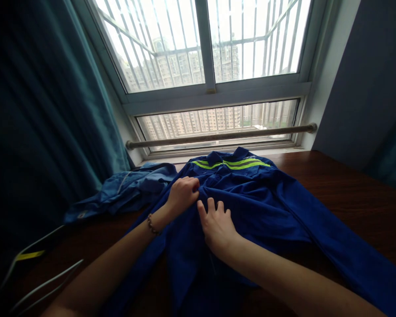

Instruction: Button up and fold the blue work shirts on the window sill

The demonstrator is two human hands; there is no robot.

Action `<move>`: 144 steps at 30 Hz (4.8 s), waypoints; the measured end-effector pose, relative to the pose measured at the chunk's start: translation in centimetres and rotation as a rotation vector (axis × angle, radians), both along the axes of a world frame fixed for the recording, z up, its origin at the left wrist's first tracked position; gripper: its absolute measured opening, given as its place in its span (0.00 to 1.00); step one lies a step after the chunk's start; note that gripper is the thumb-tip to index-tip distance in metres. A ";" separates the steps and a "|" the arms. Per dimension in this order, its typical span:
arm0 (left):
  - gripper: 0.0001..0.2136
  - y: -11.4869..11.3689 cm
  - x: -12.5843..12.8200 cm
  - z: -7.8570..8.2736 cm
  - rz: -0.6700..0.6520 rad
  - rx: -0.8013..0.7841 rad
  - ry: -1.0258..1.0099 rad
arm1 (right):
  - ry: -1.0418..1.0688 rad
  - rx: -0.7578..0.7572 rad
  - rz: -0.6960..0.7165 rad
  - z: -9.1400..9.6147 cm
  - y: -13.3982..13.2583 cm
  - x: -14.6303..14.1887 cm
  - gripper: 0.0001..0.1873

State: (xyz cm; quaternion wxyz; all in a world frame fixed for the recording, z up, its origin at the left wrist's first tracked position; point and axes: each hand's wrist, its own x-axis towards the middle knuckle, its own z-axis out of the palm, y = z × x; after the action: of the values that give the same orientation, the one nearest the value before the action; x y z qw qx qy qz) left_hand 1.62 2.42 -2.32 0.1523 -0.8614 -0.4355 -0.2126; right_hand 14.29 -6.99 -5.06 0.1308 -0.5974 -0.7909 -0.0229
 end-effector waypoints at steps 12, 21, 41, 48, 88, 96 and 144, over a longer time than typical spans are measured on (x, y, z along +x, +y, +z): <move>0.05 4.2 -1.2 -4.7 0.039 -0.268 0.110 | 1.703 -0.648 -0.076 -5.5 9.7 7.6 0.07; 0.06 -1.4 1.8 -1.9 -0.386 -0.384 -0.089 | 1.799 -0.604 -0.052 -5.5 9.6 7.5 0.08; 0.04 -0.4 1.8 -4.9 -0.532 -0.613 -0.014 | 1.822 -0.553 0.078 -4.2 8.5 6.7 0.16; 0.03 -0.5 1.5 -3.0 -0.626 -0.620 -0.173 | 1.776 -0.512 0.146 -4.2 8.3 6.3 0.18; 0.11 0.3 0.0 -2.2 -0.555 -0.106 -0.197 | 1.213 -0.257 0.356 -1.2 7.6 6.4 0.12; 0.10 0.3 0.0 -2.2 -0.545 -0.064 -0.251 | 1.241 -0.190 0.365 -0.8 7.2 6.3 0.11; 0.11 0.4 0.1 -2.3 -0.677 -0.006 -0.108 | 1.251 -0.570 0.272 -0.6 7.3 6.4 0.15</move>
State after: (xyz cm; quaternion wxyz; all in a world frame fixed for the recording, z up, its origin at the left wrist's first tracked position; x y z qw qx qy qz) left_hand 1.69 2.86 -4.63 0.0476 -0.9450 -0.1329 -0.2950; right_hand 20.73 0.28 -5.63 0.4013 -0.4051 -0.6099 0.5503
